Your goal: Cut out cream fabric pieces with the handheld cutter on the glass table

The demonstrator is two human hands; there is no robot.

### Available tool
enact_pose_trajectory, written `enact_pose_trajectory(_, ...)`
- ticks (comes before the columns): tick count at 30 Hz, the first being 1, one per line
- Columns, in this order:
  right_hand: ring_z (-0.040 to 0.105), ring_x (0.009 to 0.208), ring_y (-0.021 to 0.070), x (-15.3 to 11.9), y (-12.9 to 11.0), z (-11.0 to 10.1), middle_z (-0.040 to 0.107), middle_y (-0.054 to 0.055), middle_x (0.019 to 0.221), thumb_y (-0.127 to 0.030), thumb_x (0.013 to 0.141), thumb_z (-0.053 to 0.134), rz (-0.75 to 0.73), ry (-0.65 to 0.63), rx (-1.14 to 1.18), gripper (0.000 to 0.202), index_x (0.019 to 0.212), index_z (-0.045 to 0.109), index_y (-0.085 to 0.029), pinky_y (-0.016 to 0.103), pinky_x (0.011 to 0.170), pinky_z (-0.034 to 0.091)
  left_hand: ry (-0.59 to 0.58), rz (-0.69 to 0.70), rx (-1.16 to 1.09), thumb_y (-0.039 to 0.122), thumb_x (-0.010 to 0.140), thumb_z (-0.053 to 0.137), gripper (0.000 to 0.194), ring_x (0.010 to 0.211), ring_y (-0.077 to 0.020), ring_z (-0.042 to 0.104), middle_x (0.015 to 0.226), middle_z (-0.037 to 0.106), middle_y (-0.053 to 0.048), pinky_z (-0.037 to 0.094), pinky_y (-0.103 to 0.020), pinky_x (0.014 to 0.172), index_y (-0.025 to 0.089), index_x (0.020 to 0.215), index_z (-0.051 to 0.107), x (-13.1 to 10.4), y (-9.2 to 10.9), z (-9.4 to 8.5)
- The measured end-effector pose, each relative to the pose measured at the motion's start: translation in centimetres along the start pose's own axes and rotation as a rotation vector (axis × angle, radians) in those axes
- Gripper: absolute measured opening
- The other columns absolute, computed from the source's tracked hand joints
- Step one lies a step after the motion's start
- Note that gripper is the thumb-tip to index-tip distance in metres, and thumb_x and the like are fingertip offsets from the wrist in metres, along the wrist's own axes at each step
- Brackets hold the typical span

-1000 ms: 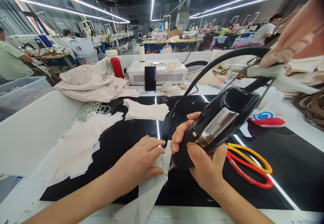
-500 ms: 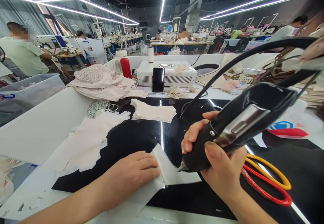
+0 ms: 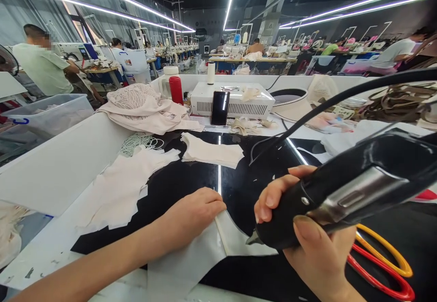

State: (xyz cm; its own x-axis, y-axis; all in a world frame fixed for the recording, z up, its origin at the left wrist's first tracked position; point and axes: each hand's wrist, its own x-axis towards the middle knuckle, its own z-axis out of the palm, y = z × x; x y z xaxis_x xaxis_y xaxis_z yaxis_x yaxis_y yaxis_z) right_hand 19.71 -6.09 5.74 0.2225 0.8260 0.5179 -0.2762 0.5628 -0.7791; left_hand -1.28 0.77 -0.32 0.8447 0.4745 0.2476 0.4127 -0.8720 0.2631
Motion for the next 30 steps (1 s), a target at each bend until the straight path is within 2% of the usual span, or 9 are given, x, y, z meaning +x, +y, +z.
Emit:
enact_pose_trajectory(6,0.066,0.058,0.0155,-0.3,-0.5,-0.2,0.07,-0.002,0.077,-0.043,0.09,0.088,0.015,0.01,-0.024,0.039,0.119,0.065,-0.03,0.028,0.052,0.06,-0.013,-0.01,-0.07,0.007,0.111,0.052,0.018,0.114,-0.0202,0.068,0.119,0.069,-0.007,0.062,-0.031,0.101,0.017,0.114,0.068,-0.9,0.2,-0.6)
enact_pose_trajectory(14,0.065,0.056,0.0157,0.1,-0.9,0.0,0.07,-0.003,0.075,-0.045,0.086,0.09,0.005,0.027,-0.05,0.041,0.116,0.067,-0.029,0.028,0.049,0.059,0.051,0.076,-0.062,0.005,0.11,0.054,0.022,0.119,-0.0205,0.071,0.127,0.072,-0.009,0.063,-0.032,0.104,0.015,0.126,0.065,-1.9,0.3,-0.7)
enact_pose_trajectory(19,0.063,0.056,0.0164,1.9,0.3,1.3,0.07,-0.003,0.074,-0.041,0.083,0.092,-0.017,0.083,-0.015,0.042,0.114,0.068,-0.028,0.029,0.05,0.057,0.093,0.107,0.013,0.001,0.107,0.051,0.025,0.119,-0.0218,0.074,0.131,0.073,-0.013,0.065,-0.03,0.099,0.013,0.124,0.065,-2.1,0.5,-0.9)
enact_pose_trajectory(23,0.06,0.055,0.0166,3.3,1.7,2.5,0.068,-0.004,0.073,-0.043,0.079,0.093,-0.025,0.137,-0.015,0.044,0.111,0.067,-0.028,0.03,0.048,0.053,0.096,0.08,0.0,0.003,0.109,0.051,0.024,0.12,-0.0207,0.074,0.134,0.072,-0.011,0.065,-0.029,0.099,0.014,0.125,0.064,-2.1,0.7,-0.4)
enact_pose_trajectory(30,0.063,0.057,0.0158,3.9,3.3,3.3,0.067,-0.005,0.076,-0.041,0.083,0.091,-0.027,0.1,-0.011,0.042,0.113,0.065,-0.028,0.029,0.05,0.053,0.098,0.07,-0.024,0.003,0.109,0.049,0.027,0.124,-0.0191,0.072,0.134,0.072,-0.01,0.063,-0.027,0.101,0.017,0.125,0.065,-2.2,0.7,0.4)
